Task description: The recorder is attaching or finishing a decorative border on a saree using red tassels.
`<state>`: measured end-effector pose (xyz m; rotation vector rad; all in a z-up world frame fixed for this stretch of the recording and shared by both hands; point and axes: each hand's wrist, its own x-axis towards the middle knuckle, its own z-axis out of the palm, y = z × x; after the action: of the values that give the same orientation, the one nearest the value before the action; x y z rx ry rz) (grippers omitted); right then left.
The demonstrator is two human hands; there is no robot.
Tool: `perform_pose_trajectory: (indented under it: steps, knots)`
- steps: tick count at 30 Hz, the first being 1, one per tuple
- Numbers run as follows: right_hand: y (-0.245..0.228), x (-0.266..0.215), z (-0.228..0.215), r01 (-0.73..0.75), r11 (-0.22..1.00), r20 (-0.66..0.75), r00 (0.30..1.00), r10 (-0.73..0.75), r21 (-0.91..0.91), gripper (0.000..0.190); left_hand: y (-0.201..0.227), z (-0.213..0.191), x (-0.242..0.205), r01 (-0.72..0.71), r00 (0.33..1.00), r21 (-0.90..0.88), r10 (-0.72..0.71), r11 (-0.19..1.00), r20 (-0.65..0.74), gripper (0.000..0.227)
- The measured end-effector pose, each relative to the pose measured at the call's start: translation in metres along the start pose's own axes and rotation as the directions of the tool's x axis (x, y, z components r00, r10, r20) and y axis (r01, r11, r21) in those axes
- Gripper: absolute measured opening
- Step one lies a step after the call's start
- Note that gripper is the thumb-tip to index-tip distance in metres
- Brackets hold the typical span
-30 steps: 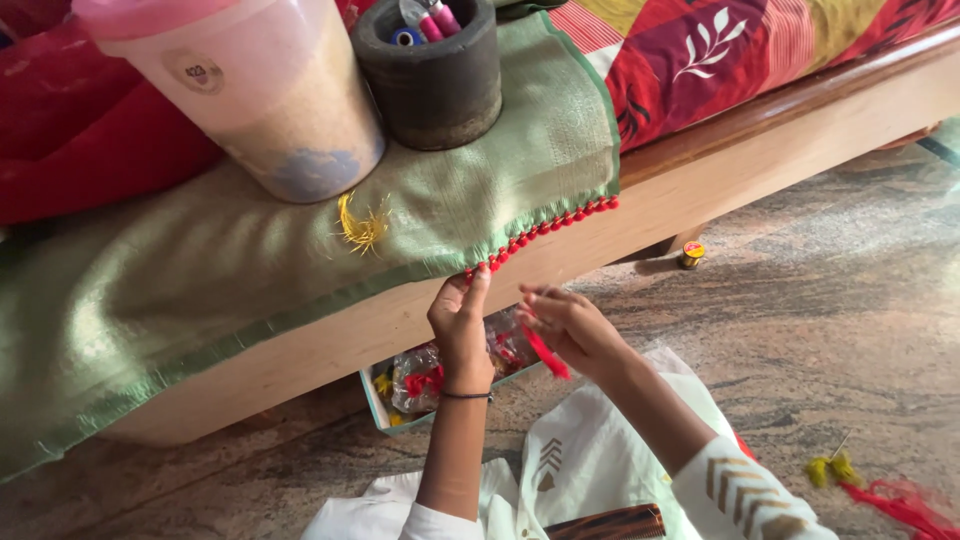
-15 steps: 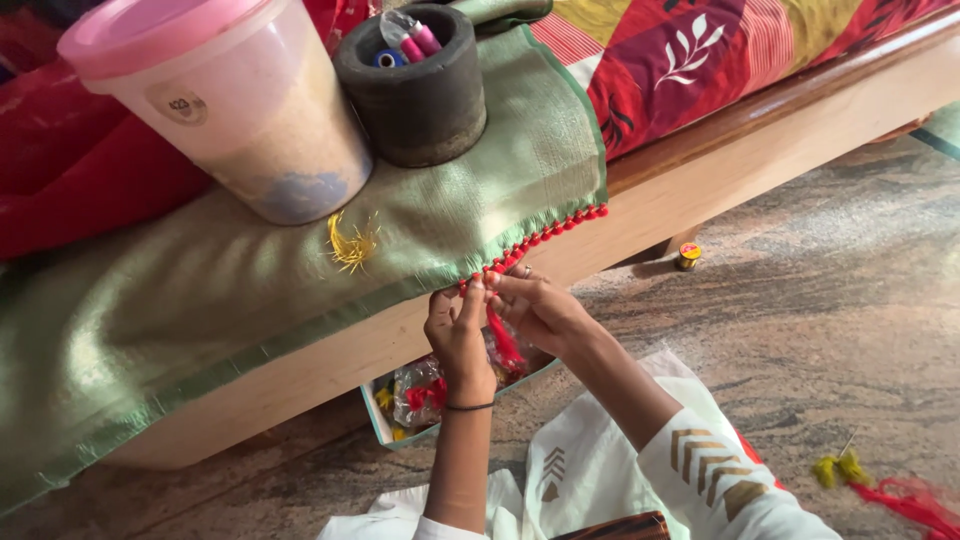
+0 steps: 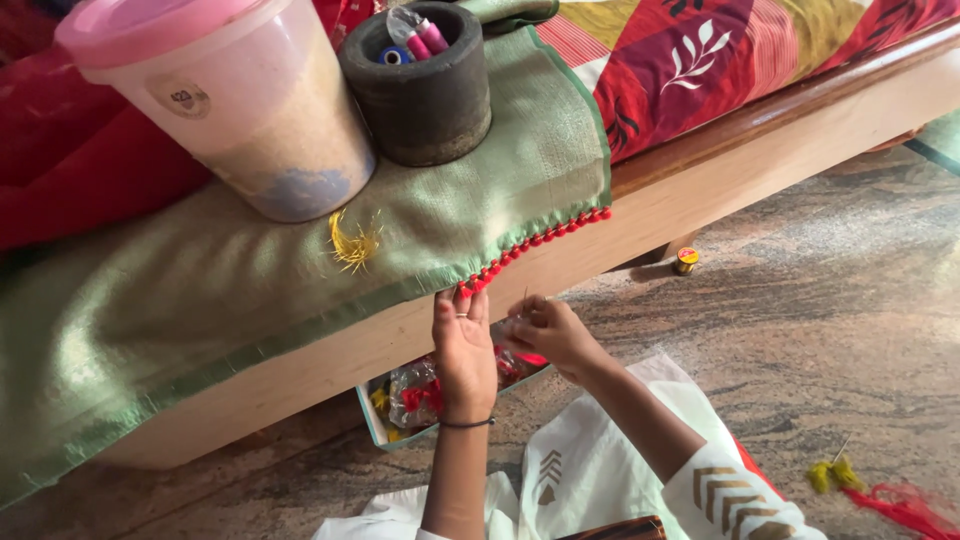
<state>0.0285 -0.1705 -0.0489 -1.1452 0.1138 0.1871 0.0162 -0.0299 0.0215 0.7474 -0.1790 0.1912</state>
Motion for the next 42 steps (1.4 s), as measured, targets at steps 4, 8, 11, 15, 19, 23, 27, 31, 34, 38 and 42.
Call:
perform_pose_trajectory:
  steps: [4, 8, 11, 15, 19, 23, 27, 31, 34, 38, 42]
  knots:
    - [0.020, 0.002, -0.009, -0.056, 0.982, 0.088, 0.994, 0.072, -0.178, 0.020, 0.011, -0.033, 0.009, 0.099, 0.995, -0.253, -0.101, 0.962, 0.005, 0.033]
    - [-0.002, -0.014, 0.025, 0.008, 0.979, 0.082, 0.997, 0.009, -0.205, 0.018, 0.026, -0.053, 0.014, 0.015, 0.999, 0.245, -0.003, 0.969, -0.049, 0.021]
    - [-0.001, -0.007, 0.042, 0.180, 0.950, 0.104, 0.982, -0.158, -0.256, 0.015, 0.030, -0.062, 0.017, 0.082, 0.987, 0.425, -0.016, 0.902, -0.157, 0.020]
    - [0.002, -0.003, 0.057, 0.188, 0.969, 0.070, 0.981, -0.179, -0.158, 0.013, 0.049, -0.039, 0.013, 0.081, 0.994, 0.438, -0.038, 0.896, -0.105, 0.017]
    - [0.004, -0.002, 0.063, 0.261, 0.960, 0.037, 0.965, -0.258, -0.106, 0.013, 0.047, -0.040, 0.012, 0.084, 0.994, 0.457, -0.044, 0.886, -0.099, 0.020]
    - [-0.004, -0.001, 0.067, 0.243, 0.966, 0.017, 0.970, -0.242, -0.093, 0.014, 0.048, -0.034, 0.009, 0.088, 0.994, 0.435, -0.053, 0.896, -0.091, 0.021]
    - [-0.008, -0.002, 0.071, 0.224, 0.970, -0.004, 0.974, -0.226, -0.090, 0.014, 0.048, -0.035, 0.009, 0.092, 0.995, 0.391, -0.067, 0.916, -0.077, 0.022]
    - [-0.007, -0.002, 0.071, 0.252, 0.964, -0.006, 0.967, -0.254, -0.086, 0.014, 0.048, -0.031, 0.009, 0.109, 0.993, 0.393, -0.081, 0.913, -0.087, 0.023]
    - [-0.009, -0.004, 0.071, 0.275, 0.957, 0.003, 0.961, -0.276, -0.093, 0.013, 0.049, -0.030, 0.009, 0.115, 0.992, 0.395, -0.088, 0.911, -0.085, 0.023]
    - [-0.013, -0.007, 0.073, 0.261, 0.958, 0.010, 0.965, -0.262, -0.116, 0.014, 0.049, -0.031, 0.007, 0.113, 0.993, 0.380, -0.088, 0.918, -0.082, 0.023]
    - [-0.010, -0.007, 0.072, 0.298, 0.938, 0.030, 0.954, -0.298, -0.177, 0.013, 0.051, -0.029, 0.007, 0.126, 0.991, 0.405, -0.092, 0.906, -0.100, 0.023]
